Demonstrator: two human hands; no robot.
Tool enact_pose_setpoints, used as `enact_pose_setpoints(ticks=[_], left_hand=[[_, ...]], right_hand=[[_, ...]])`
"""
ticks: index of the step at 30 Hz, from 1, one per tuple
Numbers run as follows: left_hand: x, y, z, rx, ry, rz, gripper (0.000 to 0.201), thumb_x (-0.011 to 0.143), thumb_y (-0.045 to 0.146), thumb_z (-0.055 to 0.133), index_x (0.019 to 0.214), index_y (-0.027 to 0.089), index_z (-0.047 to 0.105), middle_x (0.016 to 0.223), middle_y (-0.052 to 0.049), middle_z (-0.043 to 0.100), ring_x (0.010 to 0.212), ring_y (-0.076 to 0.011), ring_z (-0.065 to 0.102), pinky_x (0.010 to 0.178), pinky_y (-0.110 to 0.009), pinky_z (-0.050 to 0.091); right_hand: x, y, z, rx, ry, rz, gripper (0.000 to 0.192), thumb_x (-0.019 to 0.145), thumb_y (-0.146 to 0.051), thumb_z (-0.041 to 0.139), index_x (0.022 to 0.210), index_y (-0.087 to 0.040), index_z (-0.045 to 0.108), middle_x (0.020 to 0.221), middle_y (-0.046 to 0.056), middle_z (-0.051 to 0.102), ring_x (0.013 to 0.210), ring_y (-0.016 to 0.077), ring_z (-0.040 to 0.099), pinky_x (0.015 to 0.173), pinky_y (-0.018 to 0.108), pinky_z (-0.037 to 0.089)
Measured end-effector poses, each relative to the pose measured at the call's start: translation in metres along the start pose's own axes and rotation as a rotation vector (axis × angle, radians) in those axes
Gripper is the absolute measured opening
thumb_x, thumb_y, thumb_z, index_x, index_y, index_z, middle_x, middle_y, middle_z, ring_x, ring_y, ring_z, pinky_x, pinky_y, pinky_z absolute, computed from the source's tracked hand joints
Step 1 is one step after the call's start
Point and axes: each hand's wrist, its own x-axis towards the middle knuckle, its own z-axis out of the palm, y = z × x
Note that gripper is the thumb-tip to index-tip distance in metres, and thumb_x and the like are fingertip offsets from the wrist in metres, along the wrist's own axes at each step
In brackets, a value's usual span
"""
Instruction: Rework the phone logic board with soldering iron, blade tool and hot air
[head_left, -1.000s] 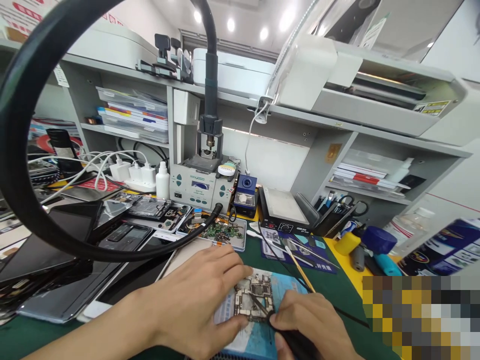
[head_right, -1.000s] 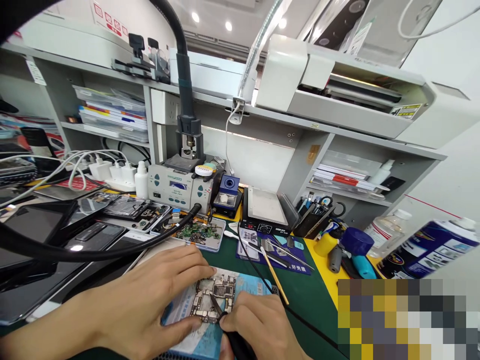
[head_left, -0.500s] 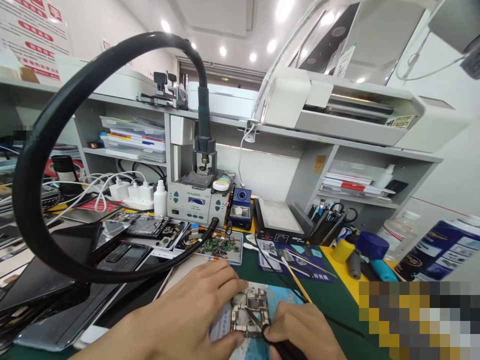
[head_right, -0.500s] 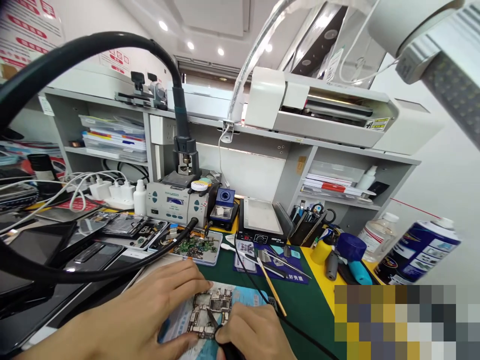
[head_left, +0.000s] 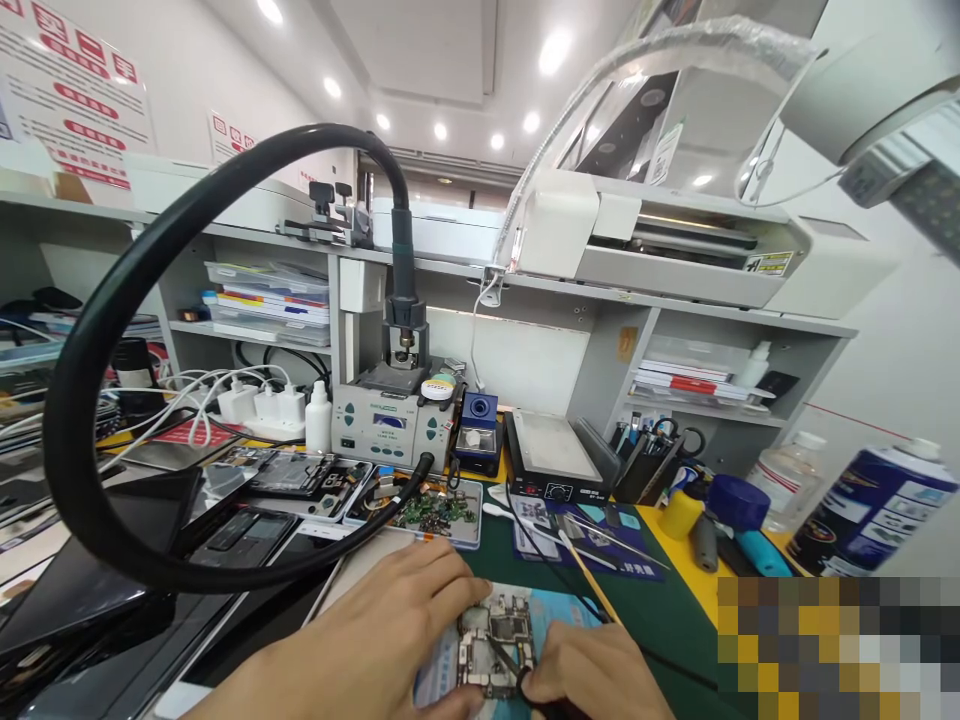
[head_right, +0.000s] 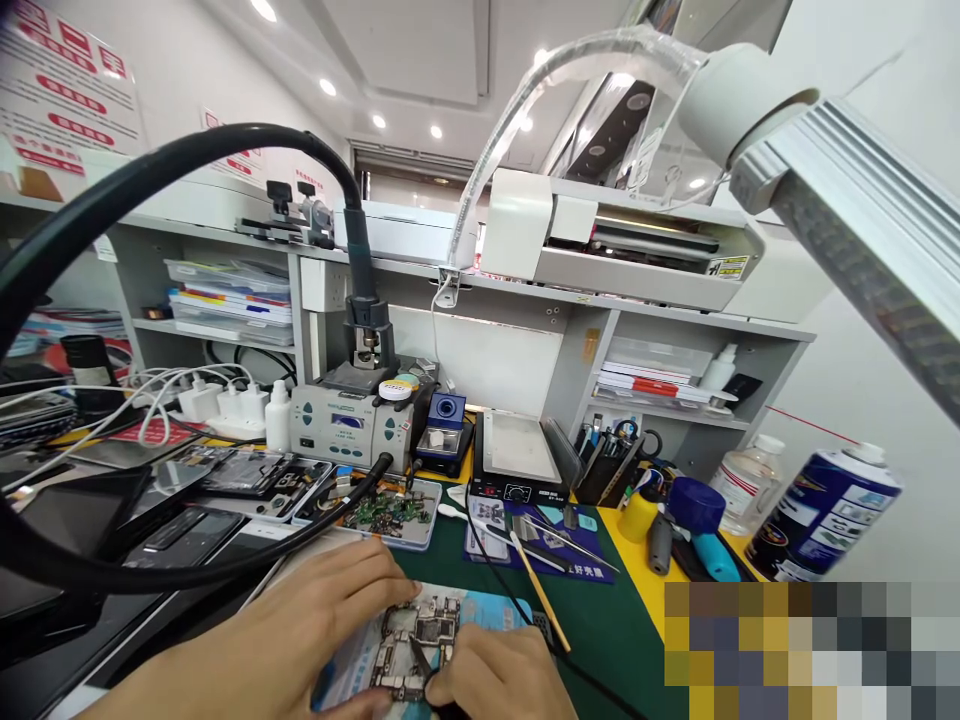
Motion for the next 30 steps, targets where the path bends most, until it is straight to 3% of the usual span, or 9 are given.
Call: enact_pose_setpoints(ticks=[7, 13, 19, 30], left_hand=[[0.003, -0.004, -0.001, -0.02, -0.079, 0.01, 0.052, 0.081, 0.034, 0.07, 0.13, 0.019, 0.064, 0.115, -0.01, 0.068, 0.112, -0.0315, 0.061, 0.106, -0.051, 0.048], [0.0, -0.003, -0.001, -0.032, -0.077, -0.013, 0.048, 0.083, 0.033, 0.069, 0.128, 0.018, 0.064, 0.113, -0.009, 0.066, 0.112, -0.0295, 0.059, 0.107, -0.049, 0.046], [-0.001, -0.003, 0.0, -0.018, -0.05, 0.014, 0.048, 0.084, 0.033, 0.068, 0.129, 0.018, 0.062, 0.114, -0.008, 0.066, 0.111, -0.0293, 0.058, 0.107, -0.049, 0.046], [-0.001, -0.006, 0.002, -0.004, -0.048, 0.029, 0.049, 0.084, 0.034, 0.067, 0.129, 0.013, 0.063, 0.113, -0.011, 0.065, 0.112, -0.0299, 0.058, 0.109, -0.05, 0.044]], right_hand=[[-0.002, -0.001, 0.003, 0.02, 0.028, 0.027, 0.02, 0.083, -0.004, 0.041, 0.08, -0.023, 0.046, 0.059, -0.006, 0.042, 0.043, 0.0103, 0.036, 0.044, 0.026, 0.021], [0.001, -0.004, -0.003, 0.006, -0.001, 0.038, 0.02, 0.081, -0.005, 0.045, 0.08, -0.024, 0.042, 0.058, -0.008, 0.039, 0.041, 0.0095, 0.033, 0.044, 0.027, 0.02], [0.003, -0.006, -0.012, -0.008, -0.114, 0.044, 0.022, 0.081, -0.002, 0.046, 0.088, -0.023, 0.046, 0.062, -0.006, 0.05, 0.047, 0.0109, 0.048, 0.048, 0.027, 0.027], [-0.001, -0.005, -0.01, -0.013, -0.107, 0.053, 0.022, 0.081, -0.004, 0.047, 0.09, -0.023, 0.046, 0.063, -0.006, 0.051, 0.047, 0.0109, 0.051, 0.049, 0.027, 0.029]])
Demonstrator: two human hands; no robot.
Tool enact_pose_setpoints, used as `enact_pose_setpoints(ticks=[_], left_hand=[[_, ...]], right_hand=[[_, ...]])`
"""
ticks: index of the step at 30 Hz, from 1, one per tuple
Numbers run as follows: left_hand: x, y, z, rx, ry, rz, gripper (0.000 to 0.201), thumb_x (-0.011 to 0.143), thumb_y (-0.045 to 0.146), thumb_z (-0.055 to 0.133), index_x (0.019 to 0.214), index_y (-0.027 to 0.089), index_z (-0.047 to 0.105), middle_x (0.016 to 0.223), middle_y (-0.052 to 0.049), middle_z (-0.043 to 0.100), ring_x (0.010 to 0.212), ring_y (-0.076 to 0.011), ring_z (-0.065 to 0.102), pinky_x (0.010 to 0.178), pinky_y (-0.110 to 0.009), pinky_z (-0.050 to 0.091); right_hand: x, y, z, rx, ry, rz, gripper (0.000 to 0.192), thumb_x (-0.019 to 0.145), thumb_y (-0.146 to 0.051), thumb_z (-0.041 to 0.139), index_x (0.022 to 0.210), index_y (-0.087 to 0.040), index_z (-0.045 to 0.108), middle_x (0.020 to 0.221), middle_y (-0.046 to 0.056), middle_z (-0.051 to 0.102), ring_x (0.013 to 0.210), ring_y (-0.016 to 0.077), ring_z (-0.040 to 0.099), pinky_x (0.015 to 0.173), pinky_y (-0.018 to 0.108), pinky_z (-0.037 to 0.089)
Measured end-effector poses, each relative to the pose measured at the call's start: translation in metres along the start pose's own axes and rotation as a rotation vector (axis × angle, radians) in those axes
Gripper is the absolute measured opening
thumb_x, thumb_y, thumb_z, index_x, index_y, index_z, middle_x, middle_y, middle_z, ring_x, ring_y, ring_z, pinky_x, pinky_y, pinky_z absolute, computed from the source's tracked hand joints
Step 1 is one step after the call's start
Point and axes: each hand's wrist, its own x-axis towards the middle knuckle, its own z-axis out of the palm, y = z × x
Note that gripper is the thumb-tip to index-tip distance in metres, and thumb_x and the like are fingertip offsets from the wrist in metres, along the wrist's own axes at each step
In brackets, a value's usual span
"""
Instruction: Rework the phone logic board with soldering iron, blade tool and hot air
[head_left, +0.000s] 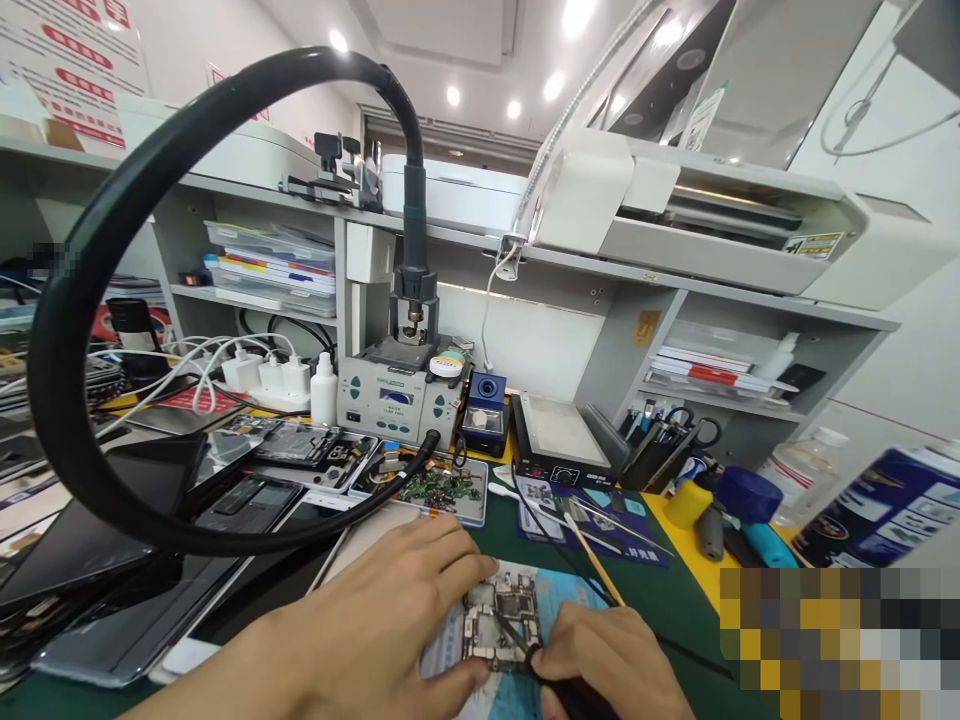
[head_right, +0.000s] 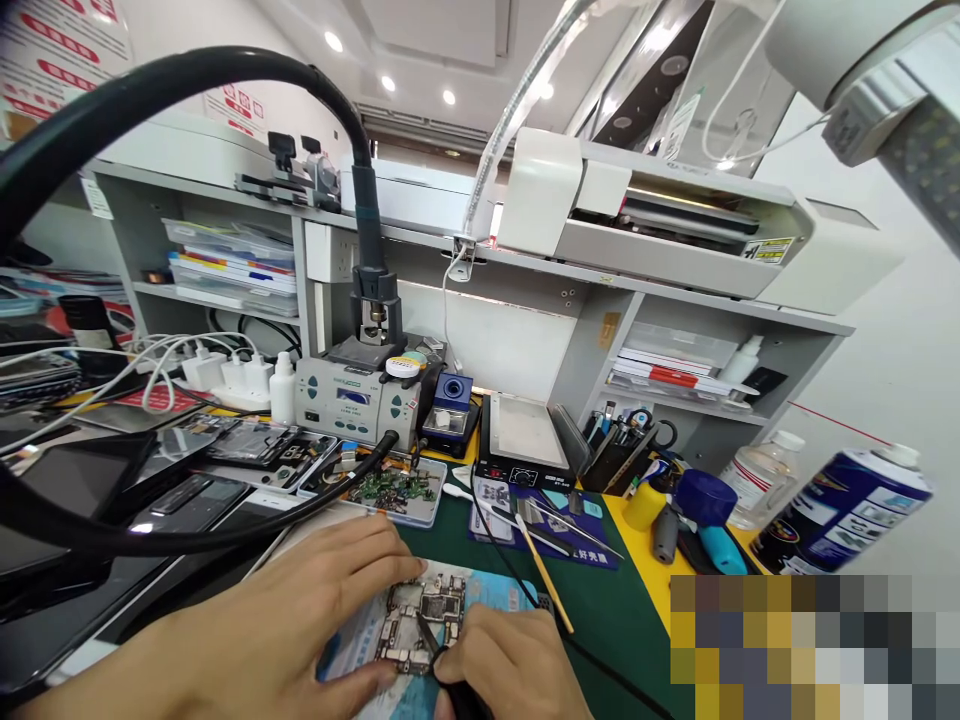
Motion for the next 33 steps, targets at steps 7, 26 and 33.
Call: enact_pose_setpoints(ticks=[7, 26, 33], left_hand=[[0.002, 0.002, -0.001, 0.007, 0.004, 0.002, 0.049, 0.084, 0.033, 0.067, 0.129, 0.014, 0.062, 0.111, -0.011, 0.066, 0.108, -0.0296, 0.059, 0.101, -0.047, 0.048], [0.001, 0.0, 0.0, -0.012, 0.026, 0.012, 0.047, 0.083, 0.032, 0.067, 0.127, 0.017, 0.061, 0.111, -0.009, 0.065, 0.107, -0.0286, 0.058, 0.101, -0.047, 0.048], [0.001, 0.001, 0.0, -0.012, 0.026, 0.015, 0.045, 0.084, 0.033, 0.067, 0.126, 0.018, 0.062, 0.109, -0.01, 0.065, 0.106, -0.0292, 0.059, 0.1, -0.048, 0.048]], right_hand=[[-0.002, -0.002, 0.006, 0.001, 0.08, 0.028, 0.019, 0.08, -0.006, 0.044, 0.087, -0.024, 0.047, 0.06, -0.006, 0.051, 0.046, 0.0109, 0.05, 0.048, 0.027, 0.027], [0.001, -0.004, -0.003, -0.019, 0.001, 0.028, 0.021, 0.079, -0.006, 0.051, 0.092, -0.023, 0.05, 0.065, -0.005, 0.056, 0.051, 0.0124, 0.059, 0.053, 0.027, 0.035], [0.001, -0.004, -0.003, -0.005, 0.012, 0.028, 0.023, 0.078, -0.005, 0.051, 0.093, -0.023, 0.049, 0.065, -0.005, 0.057, 0.051, 0.0126, 0.06, 0.052, 0.028, 0.036]])
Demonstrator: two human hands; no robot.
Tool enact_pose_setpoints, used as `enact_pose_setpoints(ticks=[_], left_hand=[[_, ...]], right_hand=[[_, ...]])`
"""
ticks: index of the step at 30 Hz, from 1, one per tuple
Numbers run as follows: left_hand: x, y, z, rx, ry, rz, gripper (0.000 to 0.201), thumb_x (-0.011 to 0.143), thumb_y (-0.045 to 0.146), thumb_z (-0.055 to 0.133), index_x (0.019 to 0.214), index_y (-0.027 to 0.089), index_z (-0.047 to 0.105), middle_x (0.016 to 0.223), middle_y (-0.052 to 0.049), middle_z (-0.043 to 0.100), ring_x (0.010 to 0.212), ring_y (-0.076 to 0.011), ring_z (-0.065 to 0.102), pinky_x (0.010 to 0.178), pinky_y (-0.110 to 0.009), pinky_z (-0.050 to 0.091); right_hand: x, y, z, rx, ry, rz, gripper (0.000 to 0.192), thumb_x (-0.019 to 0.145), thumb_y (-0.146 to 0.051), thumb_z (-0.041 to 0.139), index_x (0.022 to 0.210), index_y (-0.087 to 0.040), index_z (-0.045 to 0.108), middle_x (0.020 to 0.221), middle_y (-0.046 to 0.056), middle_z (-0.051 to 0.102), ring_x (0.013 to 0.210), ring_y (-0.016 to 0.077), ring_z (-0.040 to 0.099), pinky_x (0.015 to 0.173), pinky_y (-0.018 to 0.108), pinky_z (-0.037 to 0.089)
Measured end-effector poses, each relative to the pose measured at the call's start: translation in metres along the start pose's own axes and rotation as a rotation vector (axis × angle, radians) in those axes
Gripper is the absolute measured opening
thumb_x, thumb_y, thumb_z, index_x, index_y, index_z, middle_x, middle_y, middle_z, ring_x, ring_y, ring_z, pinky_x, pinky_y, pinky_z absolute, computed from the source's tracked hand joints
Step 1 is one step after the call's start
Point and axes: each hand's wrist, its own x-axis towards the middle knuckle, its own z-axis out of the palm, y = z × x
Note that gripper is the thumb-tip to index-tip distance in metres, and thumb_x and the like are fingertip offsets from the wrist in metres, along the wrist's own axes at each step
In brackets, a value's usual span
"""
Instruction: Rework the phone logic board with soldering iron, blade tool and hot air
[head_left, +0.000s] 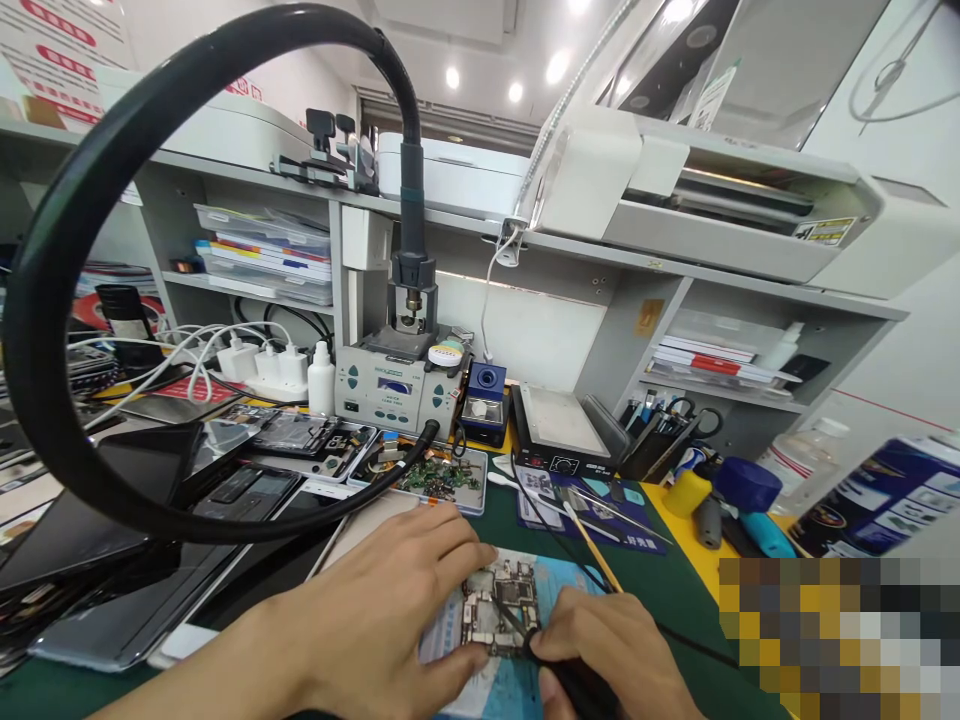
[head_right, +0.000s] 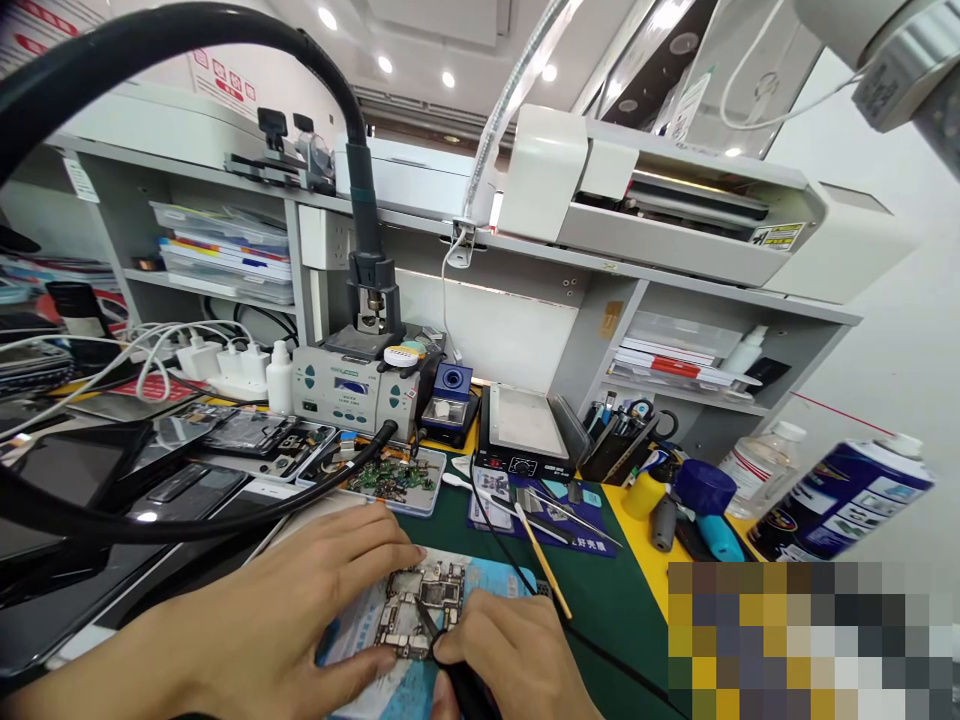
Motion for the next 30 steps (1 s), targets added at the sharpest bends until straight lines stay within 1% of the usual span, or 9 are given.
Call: enact_pose_setpoints(ticks=[4, 10, 16, 21, 26, 30], left_hand=[[0.0, -0.001, 0.0, 0.005, 0.005, -0.002, 0.046, 0.084, 0.034, 0.067, 0.127, 0.018, 0.061, 0.11, -0.01, 0.065, 0.106, -0.0295, 0.059, 0.1, -0.048, 0.048], [0.0, -0.001, 0.0, -0.001, 0.005, -0.005, 0.045, 0.084, 0.034, 0.067, 0.125, 0.018, 0.062, 0.109, -0.01, 0.065, 0.106, -0.029, 0.059, 0.1, -0.046, 0.048], [-0.002, 0.0, 0.001, -0.003, 0.012, 0.004, 0.044, 0.084, 0.033, 0.067, 0.125, 0.018, 0.062, 0.11, -0.01, 0.065, 0.107, -0.0287, 0.059, 0.102, -0.046, 0.047], [0.0, 0.0, -0.001, 0.0, 0.001, -0.003, 0.046, 0.083, 0.034, 0.068, 0.126, 0.017, 0.062, 0.109, -0.01, 0.065, 0.106, -0.0292, 0.059, 0.1, -0.047, 0.048], [0.001, 0.001, -0.003, 0.015, 0.002, 0.004, 0.044, 0.084, 0.034, 0.067, 0.125, 0.018, 0.062, 0.106, -0.009, 0.066, 0.104, -0.0291, 0.059, 0.102, -0.047, 0.046], [0.0, 0.001, -0.002, 0.016, -0.004, 0.003, 0.043, 0.084, 0.035, 0.066, 0.124, 0.017, 0.062, 0.106, -0.01, 0.066, 0.103, -0.0295, 0.06, 0.1, -0.048, 0.047]], right_hand=[[-0.001, 0.0, 0.0, 0.004, -0.008, -0.001, 0.022, 0.079, -0.006, 0.05, 0.091, -0.023, 0.049, 0.065, -0.005, 0.055, 0.05, 0.0124, 0.059, 0.051, 0.028, 0.035], [0.002, -0.001, -0.001, -0.006, 0.023, 0.001, 0.023, 0.078, -0.005, 0.053, 0.092, -0.023, 0.051, 0.065, -0.004, 0.059, 0.048, 0.013, 0.06, 0.05, 0.027, 0.039], [-0.001, 0.001, 0.004, -0.013, 0.044, -0.011, 0.024, 0.077, -0.005, 0.05, 0.093, -0.023, 0.05, 0.064, -0.005, 0.055, 0.047, 0.0122, 0.059, 0.049, 0.027, 0.036], [-0.006, 0.004, 0.01, -0.006, 0.108, -0.016, 0.019, 0.078, -0.008, 0.048, 0.09, -0.023, 0.049, 0.061, -0.006, 0.052, 0.046, 0.012, 0.058, 0.048, 0.028, 0.033], [-0.006, 0.005, 0.007, 0.004, 0.049, -0.019, 0.021, 0.077, -0.007, 0.051, 0.09, -0.023, 0.049, 0.062, -0.006, 0.054, 0.047, 0.0118, 0.059, 0.049, 0.027, 0.033], [-0.006, 0.004, 0.005, 0.003, 0.051, -0.013, 0.02, 0.077, -0.007, 0.05, 0.09, -0.023, 0.05, 0.064, -0.006, 0.055, 0.049, 0.0118, 0.06, 0.051, 0.026, 0.036]])
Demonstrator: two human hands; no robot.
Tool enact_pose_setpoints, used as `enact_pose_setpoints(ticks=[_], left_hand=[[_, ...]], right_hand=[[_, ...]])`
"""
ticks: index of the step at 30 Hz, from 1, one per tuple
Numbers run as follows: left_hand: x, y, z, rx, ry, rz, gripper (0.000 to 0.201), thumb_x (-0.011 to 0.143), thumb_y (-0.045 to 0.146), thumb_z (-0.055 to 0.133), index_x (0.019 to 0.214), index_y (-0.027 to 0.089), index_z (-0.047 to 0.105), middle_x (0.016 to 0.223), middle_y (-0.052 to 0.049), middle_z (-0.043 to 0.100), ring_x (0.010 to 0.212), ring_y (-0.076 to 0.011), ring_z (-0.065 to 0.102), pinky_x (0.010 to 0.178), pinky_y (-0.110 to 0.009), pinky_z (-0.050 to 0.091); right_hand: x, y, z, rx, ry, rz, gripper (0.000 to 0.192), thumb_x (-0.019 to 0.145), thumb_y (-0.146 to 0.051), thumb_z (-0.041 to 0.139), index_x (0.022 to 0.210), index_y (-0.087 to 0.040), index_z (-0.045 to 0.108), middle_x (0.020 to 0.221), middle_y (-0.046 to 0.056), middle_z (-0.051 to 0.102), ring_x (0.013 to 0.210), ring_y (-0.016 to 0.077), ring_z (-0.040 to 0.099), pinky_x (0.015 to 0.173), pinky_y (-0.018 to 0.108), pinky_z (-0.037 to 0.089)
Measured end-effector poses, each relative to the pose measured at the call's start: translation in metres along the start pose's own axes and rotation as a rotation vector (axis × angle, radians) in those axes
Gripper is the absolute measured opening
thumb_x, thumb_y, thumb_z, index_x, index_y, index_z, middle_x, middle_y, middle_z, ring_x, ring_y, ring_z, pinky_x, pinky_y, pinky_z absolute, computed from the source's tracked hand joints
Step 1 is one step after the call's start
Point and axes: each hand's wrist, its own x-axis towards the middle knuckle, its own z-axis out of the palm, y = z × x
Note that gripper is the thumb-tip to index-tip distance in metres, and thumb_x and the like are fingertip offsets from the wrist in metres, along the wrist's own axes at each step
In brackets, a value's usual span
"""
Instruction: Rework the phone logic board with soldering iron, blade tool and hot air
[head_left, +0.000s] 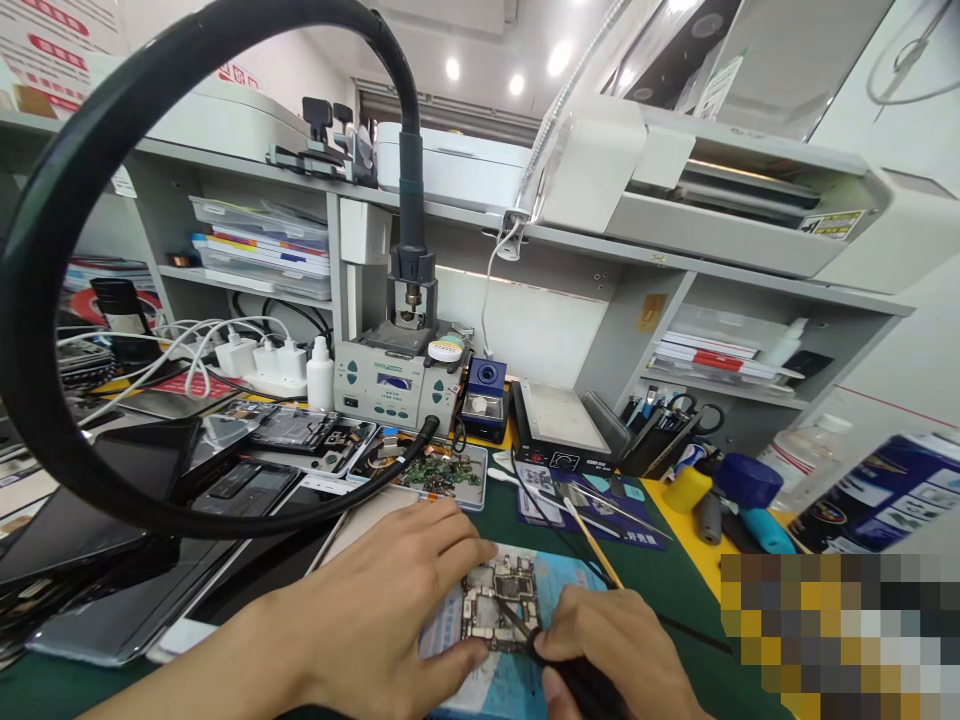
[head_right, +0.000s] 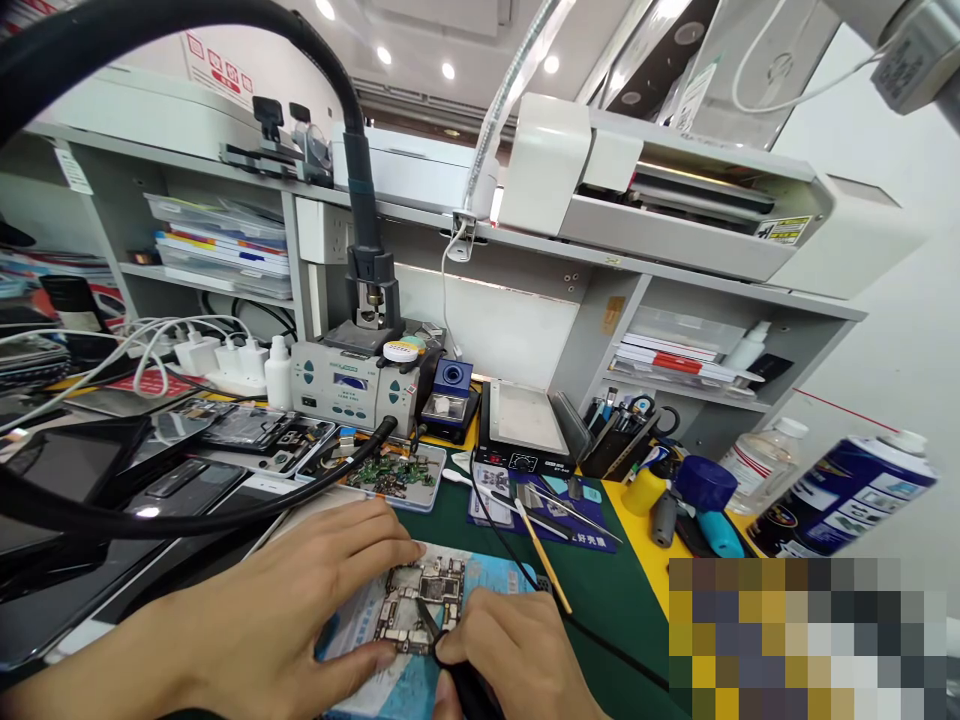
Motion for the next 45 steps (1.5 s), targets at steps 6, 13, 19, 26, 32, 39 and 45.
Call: enact_pose_setpoints(ticks=[6, 13, 19, 26, 32, 39, 45], left_hand=[[0.0013, -0.0003, 0.0004, -0.005, -0.003, -0.001, 0.045, 0.083, 0.034, 0.067, 0.126, 0.018, 0.062, 0.108, -0.01, 0.066, 0.105, -0.0296, 0.06, 0.101, -0.048, 0.046], [0.0001, -0.0001, 0.0006, -0.007, 0.002, -0.001, 0.045, 0.084, 0.034, 0.067, 0.126, 0.018, 0.063, 0.107, -0.01, 0.066, 0.105, -0.0301, 0.06, 0.099, -0.049, 0.047], [0.0007, 0.0002, 0.0003, -0.005, -0.007, -0.009, 0.046, 0.084, 0.034, 0.067, 0.127, 0.018, 0.063, 0.108, -0.01, 0.066, 0.105, -0.0301, 0.06, 0.099, -0.048, 0.048], [-0.0004, -0.0006, 0.0027, -0.013, 0.003, 0.001, 0.046, 0.083, 0.033, 0.067, 0.127, 0.018, 0.062, 0.109, -0.01, 0.065, 0.106, -0.0295, 0.059, 0.099, -0.047, 0.048], [-0.0004, -0.0007, 0.0014, -0.016, 0.005, 0.004, 0.046, 0.084, 0.033, 0.067, 0.127, 0.018, 0.062, 0.107, -0.009, 0.065, 0.105, -0.0288, 0.059, 0.099, -0.047, 0.047], [-0.0007, -0.001, 0.0016, -0.011, -0.003, 0.006, 0.044, 0.084, 0.033, 0.067, 0.125, 0.018, 0.062, 0.108, -0.009, 0.064, 0.104, -0.0293, 0.058, 0.098, -0.047, 0.048], [0.0002, -0.0002, 0.0013, -0.013, 0.004, 0.005, 0.045, 0.084, 0.033, 0.067, 0.126, 0.019, 0.062, 0.106, -0.008, 0.064, 0.104, -0.0285, 0.058, 0.099, -0.046, 0.047]], right_hand=[[-0.0011, 0.0012, 0.001, -0.025, -0.02, -0.007, 0.019, 0.078, -0.008, 0.052, 0.09, -0.023, 0.05, 0.063, -0.006, 0.055, 0.048, 0.012, 0.058, 0.05, 0.026, 0.036], [-0.0021, 0.0044, 0.0013, -0.003, -0.035, -0.018, 0.019, 0.078, -0.008, 0.052, 0.09, -0.023, 0.052, 0.062, -0.006, 0.054, 0.046, 0.0119, 0.055, 0.047, 0.027, 0.032], [-0.0027, 0.0026, 0.0057, -0.002, 0.012, -0.004, 0.019, 0.078, -0.008, 0.048, 0.089, -0.023, 0.051, 0.062, -0.005, 0.053, 0.047, 0.0119, 0.054, 0.048, 0.028, 0.031], [-0.0027, 0.0027, 0.0044, -0.006, -0.006, -0.003, 0.018, 0.079, -0.009, 0.049, 0.09, -0.023, 0.051, 0.064, -0.006, 0.054, 0.049, 0.0116, 0.056, 0.049, 0.027, 0.032], [-0.0007, 0.0021, 0.0008, -0.001, -0.031, -0.002, 0.02, 0.079, -0.007, 0.05, 0.092, -0.023, 0.051, 0.066, -0.005, 0.055, 0.05, 0.0117, 0.059, 0.05, 0.027, 0.035], [0.0, 0.0011, 0.0003, 0.002, -0.052, 0.021, 0.02, 0.078, -0.007, 0.051, 0.091, -0.023, 0.051, 0.066, -0.006, 0.053, 0.051, 0.011, 0.057, 0.051, 0.027, 0.033], [-0.0016, 0.0008, 0.0065, 0.005, 0.033, 0.019, 0.017, 0.08, -0.009, 0.048, 0.089, -0.023, 0.051, 0.064, -0.005, 0.055, 0.05, 0.0112, 0.056, 0.05, 0.027, 0.032]])
